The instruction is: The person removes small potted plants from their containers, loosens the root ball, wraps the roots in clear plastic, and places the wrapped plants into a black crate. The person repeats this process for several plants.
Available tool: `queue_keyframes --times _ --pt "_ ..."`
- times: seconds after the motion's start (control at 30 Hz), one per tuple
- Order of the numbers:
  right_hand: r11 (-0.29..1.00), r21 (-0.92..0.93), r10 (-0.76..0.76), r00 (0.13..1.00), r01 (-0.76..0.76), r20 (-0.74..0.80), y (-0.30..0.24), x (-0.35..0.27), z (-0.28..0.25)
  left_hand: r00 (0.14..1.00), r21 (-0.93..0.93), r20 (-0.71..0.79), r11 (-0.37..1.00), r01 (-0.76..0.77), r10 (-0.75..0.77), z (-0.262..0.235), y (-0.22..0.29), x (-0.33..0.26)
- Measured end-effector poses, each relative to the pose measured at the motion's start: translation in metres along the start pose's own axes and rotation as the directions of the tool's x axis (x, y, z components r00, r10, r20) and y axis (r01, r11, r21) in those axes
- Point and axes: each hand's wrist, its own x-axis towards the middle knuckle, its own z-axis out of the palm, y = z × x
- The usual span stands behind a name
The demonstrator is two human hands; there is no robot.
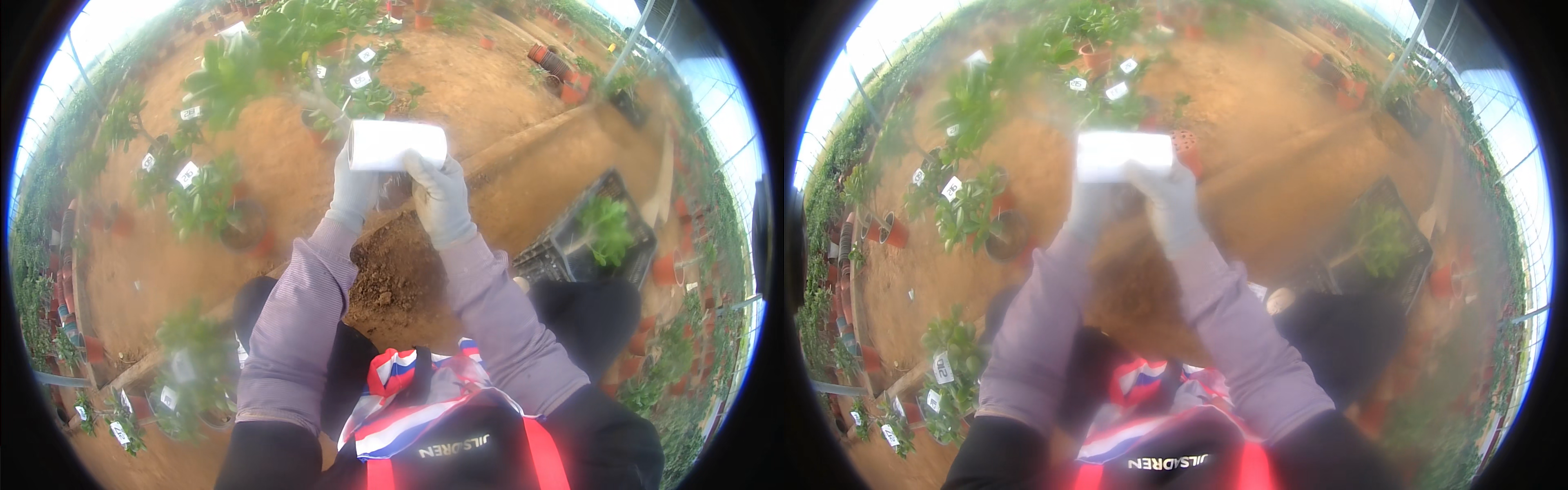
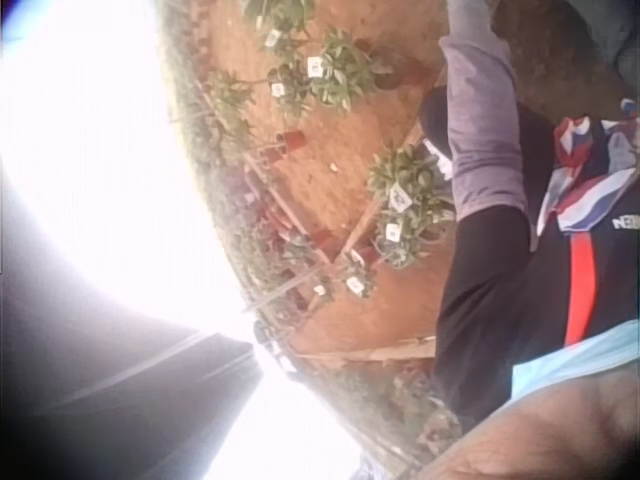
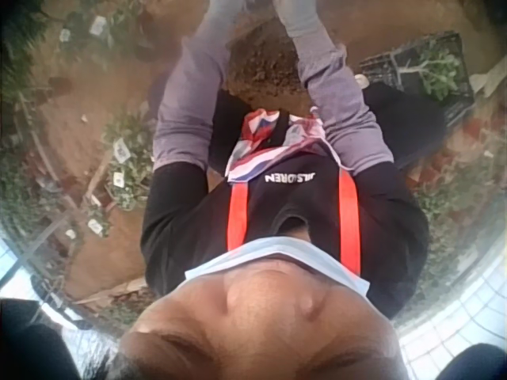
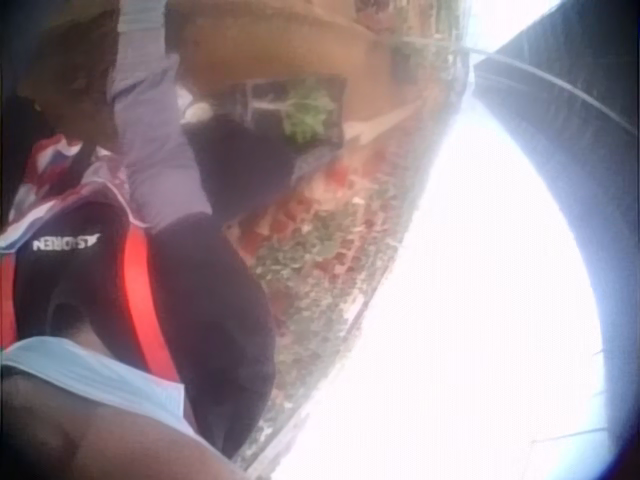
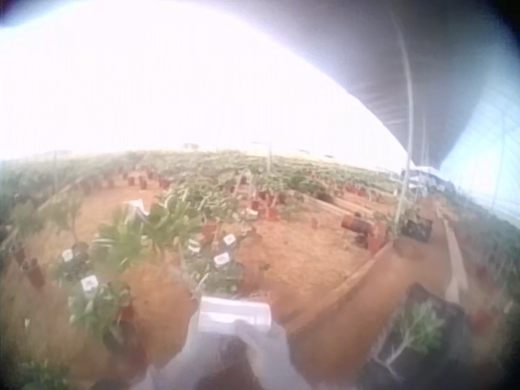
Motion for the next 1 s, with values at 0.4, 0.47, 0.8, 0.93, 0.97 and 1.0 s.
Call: queue_keyframes --times 0.4,0.47,0.8,0.93,0.97,1.0 --pt "0.935 -0.041 0.306 0.862 -0.352 -0.404 0.01 -0.002 -0.027 0.902 0.437 -0.384 0.822 0.365 -0.196 -0.037 -0.019 0.009" --pt "0.986 -0.046 0.143 0.949 -0.162 -0.283 0.015 0.004 -0.026 0.991 0.915 -0.133 0.388 0.112 0.027 -0.037 -0.024 0.009" --pt "0.917 -0.321 -0.304 0.936 0.237 -0.176 -0.013 -0.001 -0.014 0.995 0.585 0.089 0.805 -0.095 0.052 0.025 0.017 -0.011" --pt "0.942 -0.262 -0.26 0.951 0.21 -0.17 0.0 -0.004 -0.012 0.999 0.073 0.007 0.997 0.037 -0.037 0.027 -0.005 -0.011" --pt "0.942 -0.302 -0.218 0.95 0.144 -0.225 0.002 -0.001 -0.011 0.998 -0.019 0.037 0.998 0.059 -0.058 0.023 -0.012 -0.018" --pt "0.943 -0.303 -0.21 0.952 0.136 -0.223 0.002 -0.003 -0.009 0.998 0.016 0.0 0.998 0.068 -0.068 0.019 -0.016 -0.017"
